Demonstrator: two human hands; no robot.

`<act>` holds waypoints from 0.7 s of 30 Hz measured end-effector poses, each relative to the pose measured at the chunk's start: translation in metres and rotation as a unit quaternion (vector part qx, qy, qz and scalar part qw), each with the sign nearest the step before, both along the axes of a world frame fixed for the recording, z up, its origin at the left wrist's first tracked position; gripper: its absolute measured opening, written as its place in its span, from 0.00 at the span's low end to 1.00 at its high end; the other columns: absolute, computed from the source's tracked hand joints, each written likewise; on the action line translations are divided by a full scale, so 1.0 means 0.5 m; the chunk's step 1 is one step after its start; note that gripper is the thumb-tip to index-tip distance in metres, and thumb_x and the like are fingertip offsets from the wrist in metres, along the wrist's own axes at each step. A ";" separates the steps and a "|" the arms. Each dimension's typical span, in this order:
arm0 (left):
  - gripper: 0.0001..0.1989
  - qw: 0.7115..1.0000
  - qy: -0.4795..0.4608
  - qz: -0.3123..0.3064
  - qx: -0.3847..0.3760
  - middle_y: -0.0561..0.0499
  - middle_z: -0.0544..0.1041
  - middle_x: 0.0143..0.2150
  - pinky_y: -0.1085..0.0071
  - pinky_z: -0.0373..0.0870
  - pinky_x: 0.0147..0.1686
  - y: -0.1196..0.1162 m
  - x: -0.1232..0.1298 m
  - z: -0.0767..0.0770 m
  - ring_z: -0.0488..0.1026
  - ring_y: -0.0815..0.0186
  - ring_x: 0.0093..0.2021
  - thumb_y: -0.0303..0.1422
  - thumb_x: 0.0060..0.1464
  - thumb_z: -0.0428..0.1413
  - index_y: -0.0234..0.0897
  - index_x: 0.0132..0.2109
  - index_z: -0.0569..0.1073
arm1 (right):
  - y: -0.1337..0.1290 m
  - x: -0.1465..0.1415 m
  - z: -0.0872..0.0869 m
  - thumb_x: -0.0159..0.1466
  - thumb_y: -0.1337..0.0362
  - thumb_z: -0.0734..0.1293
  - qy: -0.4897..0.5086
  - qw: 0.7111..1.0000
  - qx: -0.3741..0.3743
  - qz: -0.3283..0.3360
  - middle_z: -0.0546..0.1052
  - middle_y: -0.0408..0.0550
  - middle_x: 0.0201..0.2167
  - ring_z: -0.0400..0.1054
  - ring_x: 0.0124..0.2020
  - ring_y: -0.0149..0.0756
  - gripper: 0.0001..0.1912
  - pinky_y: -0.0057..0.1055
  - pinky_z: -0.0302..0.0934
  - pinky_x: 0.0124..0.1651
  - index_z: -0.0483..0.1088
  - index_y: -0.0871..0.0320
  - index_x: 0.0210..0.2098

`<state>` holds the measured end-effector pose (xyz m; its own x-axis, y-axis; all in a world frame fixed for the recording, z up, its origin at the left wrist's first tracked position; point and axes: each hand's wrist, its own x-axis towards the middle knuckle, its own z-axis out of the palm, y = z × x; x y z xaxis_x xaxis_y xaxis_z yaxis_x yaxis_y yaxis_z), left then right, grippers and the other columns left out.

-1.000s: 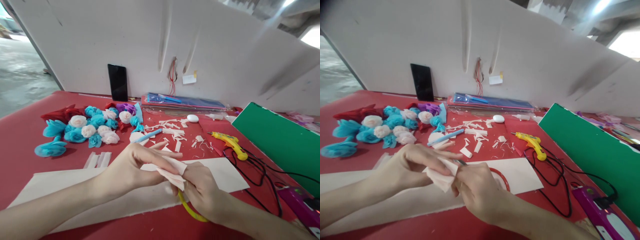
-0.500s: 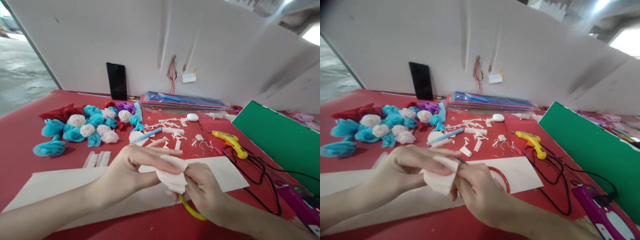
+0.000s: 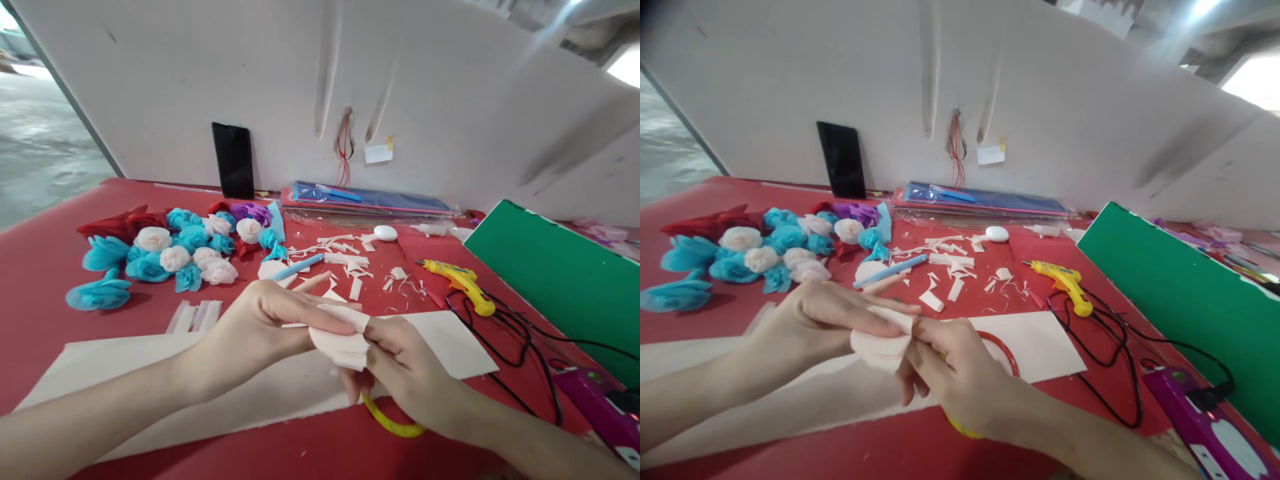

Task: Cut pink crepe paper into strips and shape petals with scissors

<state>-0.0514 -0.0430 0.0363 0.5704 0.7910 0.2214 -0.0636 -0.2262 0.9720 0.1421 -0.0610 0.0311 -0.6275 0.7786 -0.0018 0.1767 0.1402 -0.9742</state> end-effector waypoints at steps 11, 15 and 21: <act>0.12 0.997 -0.020 0.063 0.042 0.61 0.82 0.36 0.60 0.52 0.64 -0.002 -0.003 0.007 0.80 0.66 0.36 0.25 0.53 0.58 0.50 0.37 0.80 | 0.004 -0.003 0.032 0.66 0.58 0.58 0.066 0.988 -0.131 0.042 0.69 0.40 0.19 0.57 0.18 0.23 0.11 0.21 0.54 0.23 0.63 0.60 0.33; 0.12 0.993 -0.044 0.102 0.049 0.64 0.81 0.35 0.69 0.58 0.62 0.000 -0.008 0.005 0.80 0.69 0.36 0.24 0.51 0.60 0.49 0.36 0.80 | 0.007 0.013 0.056 0.63 0.66 0.60 -0.174 0.985 0.002 0.007 0.71 0.40 0.23 0.63 0.24 0.26 0.06 0.23 0.58 0.29 0.65 0.58 0.30; 0.12 0.990 -0.080 0.106 -0.042 0.66 0.81 0.33 0.83 0.74 0.37 0.008 -0.006 0.000 0.79 0.65 0.40 0.22 0.48 0.59 0.46 0.35 0.81 | -0.007 0.055 0.012 0.62 0.69 0.61 -0.389 0.902 0.178 -0.054 0.72 0.52 0.44 0.69 0.42 0.42 0.13 0.38 0.63 0.43 0.66 0.56 0.46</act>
